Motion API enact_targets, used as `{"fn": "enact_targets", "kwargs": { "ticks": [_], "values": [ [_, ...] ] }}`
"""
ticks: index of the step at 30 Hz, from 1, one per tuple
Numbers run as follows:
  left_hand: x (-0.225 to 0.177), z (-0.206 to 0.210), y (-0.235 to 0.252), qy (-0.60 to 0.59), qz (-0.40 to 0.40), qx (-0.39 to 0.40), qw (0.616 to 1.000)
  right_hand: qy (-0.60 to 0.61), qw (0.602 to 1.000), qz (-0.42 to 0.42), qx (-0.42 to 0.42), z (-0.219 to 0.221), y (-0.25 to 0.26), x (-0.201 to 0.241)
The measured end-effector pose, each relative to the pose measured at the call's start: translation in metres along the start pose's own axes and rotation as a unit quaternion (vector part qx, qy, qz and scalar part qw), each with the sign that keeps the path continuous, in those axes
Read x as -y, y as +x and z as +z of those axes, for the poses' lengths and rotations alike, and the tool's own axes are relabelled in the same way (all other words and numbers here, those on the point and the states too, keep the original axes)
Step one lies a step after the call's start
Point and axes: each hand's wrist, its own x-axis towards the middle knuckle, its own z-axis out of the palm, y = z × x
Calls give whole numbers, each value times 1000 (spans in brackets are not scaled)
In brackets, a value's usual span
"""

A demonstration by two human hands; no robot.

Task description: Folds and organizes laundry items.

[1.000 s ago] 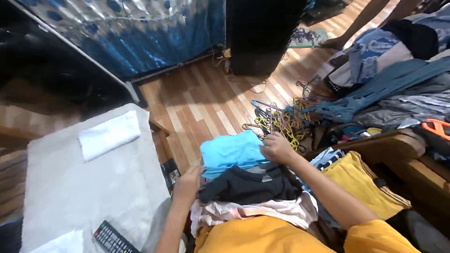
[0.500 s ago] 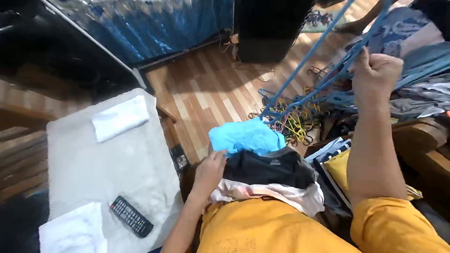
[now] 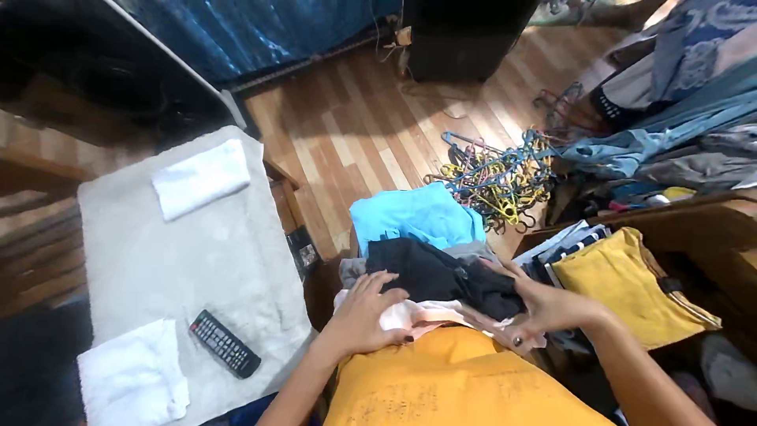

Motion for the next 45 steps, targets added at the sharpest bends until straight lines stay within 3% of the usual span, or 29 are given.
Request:
{"fn": "enact_targets", "kwargs": {
  "ticks": [4, 7, 9, 13, 17, 21, 23, 27, 29, 32, 35, 37, 39, 40, 42, 44, 45],
  "values": [
    [27, 8, -18, 20, -13, 38, 999, -26, 994, 42, -93, 42, -16, -18],
    [41, 29, 3, 72, 20, -16, 997, -77, 976, 32, -203, 67, 1, -61],
    [42, 36, 31, 99, 5, -43, 994, -53, 958, 54, -276, 70, 17, -66],
    [26, 19, 110, 144, -27, -89, 985, -2, 900, 83, -428, 45, 56, -37],
    [6, -20, 178, 139, 27, -151, 978, 67, 855, 114, -501, -11, 109, -44],
    [-14, -57, 224, 166, 109, -228, 953, 44, 868, 196, -454, -56, 137, -64],
    [-25, -69, 239, 186, 127, -195, 955, 16, 879, 210, -428, -64, 142, -72],
    [-38, -74, 253, 185, 155, -131, 962, -41, 897, 74, -433, -55, 140, -83],
    [-54, -84, 255, 174, 174, -104, 964, -34, 923, 16, -382, -43, 147, -81],
    [-70, -109, 267, 210, 190, -99, 954, 3, 949, 67, -307, -32, 155, -85],
    [-67, -156, 271, 226, 152, -188, 944, 47, 931, 117, -342, -45, 134, -76],
    [-57, -191, 262, 209, 83, -261, 939, 58, 903, 51, -422, -57, 95, -35],
    [-41, -219, 243, 171, 36, -331, 927, 51, 882, -86, -460, -61, 47, 14],
    [-29, -228, 232, 151, 36, -367, 917, 49, 886, -180, -423, -58, 20, 38],
    [-3, -242, 204, 112, 34, -399, 910, 54, 897, -359, -253, -50, -29, 85],
    [28, -246, 175, 85, -6, -407, 910, 79, 881, -448, -132, -46, -55, 119],
    [43, -243, 158, 74, -61, -405, 909, 96, 874, -456, -134, -48, -58, 123]
  ]
}}
